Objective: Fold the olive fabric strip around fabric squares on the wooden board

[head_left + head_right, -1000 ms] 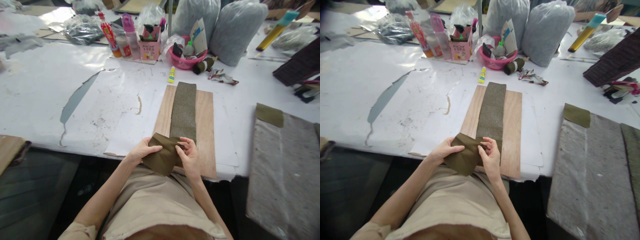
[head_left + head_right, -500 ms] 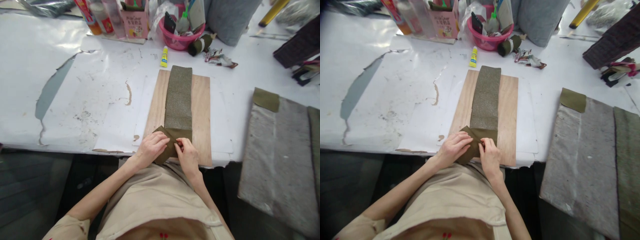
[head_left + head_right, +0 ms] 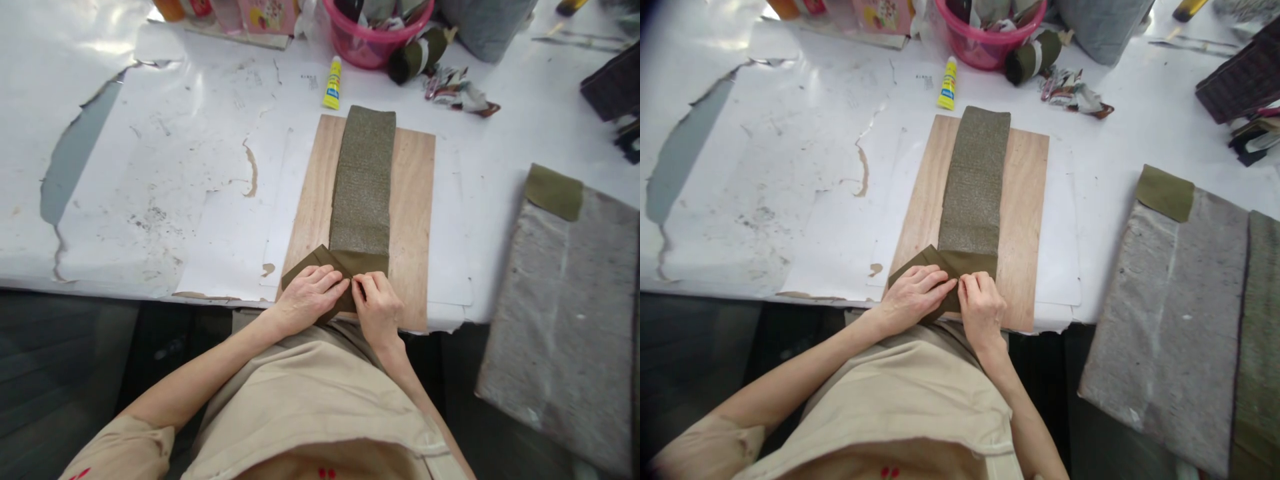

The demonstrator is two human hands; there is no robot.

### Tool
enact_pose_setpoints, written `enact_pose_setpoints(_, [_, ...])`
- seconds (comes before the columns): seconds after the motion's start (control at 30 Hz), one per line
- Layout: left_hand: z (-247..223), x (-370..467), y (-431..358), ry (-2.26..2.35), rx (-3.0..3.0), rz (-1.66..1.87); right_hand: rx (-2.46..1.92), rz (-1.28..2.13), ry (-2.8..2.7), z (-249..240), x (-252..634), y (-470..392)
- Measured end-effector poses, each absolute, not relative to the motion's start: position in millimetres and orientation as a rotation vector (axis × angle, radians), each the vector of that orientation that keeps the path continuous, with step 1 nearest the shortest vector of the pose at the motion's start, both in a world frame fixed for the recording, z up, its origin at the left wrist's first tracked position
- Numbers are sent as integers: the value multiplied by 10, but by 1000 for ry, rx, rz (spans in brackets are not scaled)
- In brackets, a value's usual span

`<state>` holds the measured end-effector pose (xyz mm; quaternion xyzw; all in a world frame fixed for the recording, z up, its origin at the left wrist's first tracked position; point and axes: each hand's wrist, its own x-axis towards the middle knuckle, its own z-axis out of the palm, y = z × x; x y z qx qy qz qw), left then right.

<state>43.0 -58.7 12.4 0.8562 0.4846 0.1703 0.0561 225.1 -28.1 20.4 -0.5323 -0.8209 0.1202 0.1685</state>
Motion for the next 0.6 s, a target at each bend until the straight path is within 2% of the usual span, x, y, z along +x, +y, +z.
enact_pose_setpoints(0.3, [108, 438, -589, 1466, 2561, 502, -1668, 313, -2154, 128, 2153, -267])
enact_pose_setpoints(0.53, [110, 423, -589, 1469, 2573, 509, -1490, 817, -2107, 261, 2360, -215])
enact_pose_setpoints(0.6, [113, 421, -588, 1464, 2578, 516, -1483, 847, -2079, 276, 2384, -195])
